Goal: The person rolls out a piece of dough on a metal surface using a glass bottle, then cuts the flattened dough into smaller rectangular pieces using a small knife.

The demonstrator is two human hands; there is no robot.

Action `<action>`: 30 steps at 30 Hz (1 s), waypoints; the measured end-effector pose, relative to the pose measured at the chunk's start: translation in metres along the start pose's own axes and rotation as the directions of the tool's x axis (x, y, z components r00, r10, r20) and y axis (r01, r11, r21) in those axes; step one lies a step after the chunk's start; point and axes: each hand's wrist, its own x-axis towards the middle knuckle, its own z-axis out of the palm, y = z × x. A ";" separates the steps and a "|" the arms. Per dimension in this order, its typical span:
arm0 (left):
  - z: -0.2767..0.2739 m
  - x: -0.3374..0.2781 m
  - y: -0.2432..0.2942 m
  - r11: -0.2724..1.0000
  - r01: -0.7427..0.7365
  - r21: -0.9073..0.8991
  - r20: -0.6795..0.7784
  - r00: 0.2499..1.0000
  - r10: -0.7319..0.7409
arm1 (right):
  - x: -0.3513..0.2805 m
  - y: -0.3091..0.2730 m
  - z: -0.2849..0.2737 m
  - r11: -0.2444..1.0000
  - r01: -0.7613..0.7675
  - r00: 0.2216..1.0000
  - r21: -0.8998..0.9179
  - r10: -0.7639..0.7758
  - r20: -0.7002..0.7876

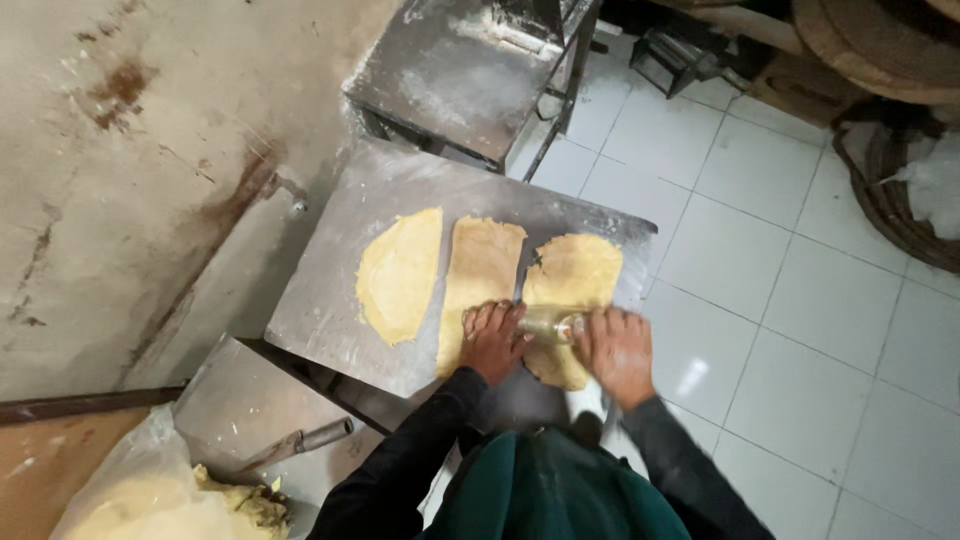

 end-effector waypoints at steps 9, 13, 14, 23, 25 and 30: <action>0.021 -0.040 0.008 0.990 0.113 0.089 0.022 0.993 -0.116 | -0.037 -0.018 -0.010 0.999 0.042 0.994 -0.005 -0.043 -0.097; 0.020 -0.066 0.010 0.995 0.096 -0.035 0.031 0.995 -0.095 | -0.072 -0.037 0.000 0.995 -0.090 0.991 0.047 0.094 -0.093; 0.020 -0.061 0.011 0.994 0.108 -0.033 0.038 0.994 -0.107 | -0.067 -0.036 0.005 0.995 -0.086 0.993 0.053 0.090 -0.081; 0.036 0.103 0.001 0.929 0.370 0.016 -0.106 0.925 -0.366 | 0.069 0.022 0.044 0.981 -0.170 0.982 -0.092 0.161 -0.095; 0.045 0.131 -0.010 0.899 0.438 0.014 -0.015 0.899 -0.438 | 0.103 0.040 0.055 0.984 -0.168 0.985 -0.057 0.165 -0.058; 0.072 0.161 -0.025 0.880 0.474 0.033 -0.111 0.877 -0.468 | 0.115 0.034 0.037 0.989 0.102 0.995 0.107 -0.102 -0.004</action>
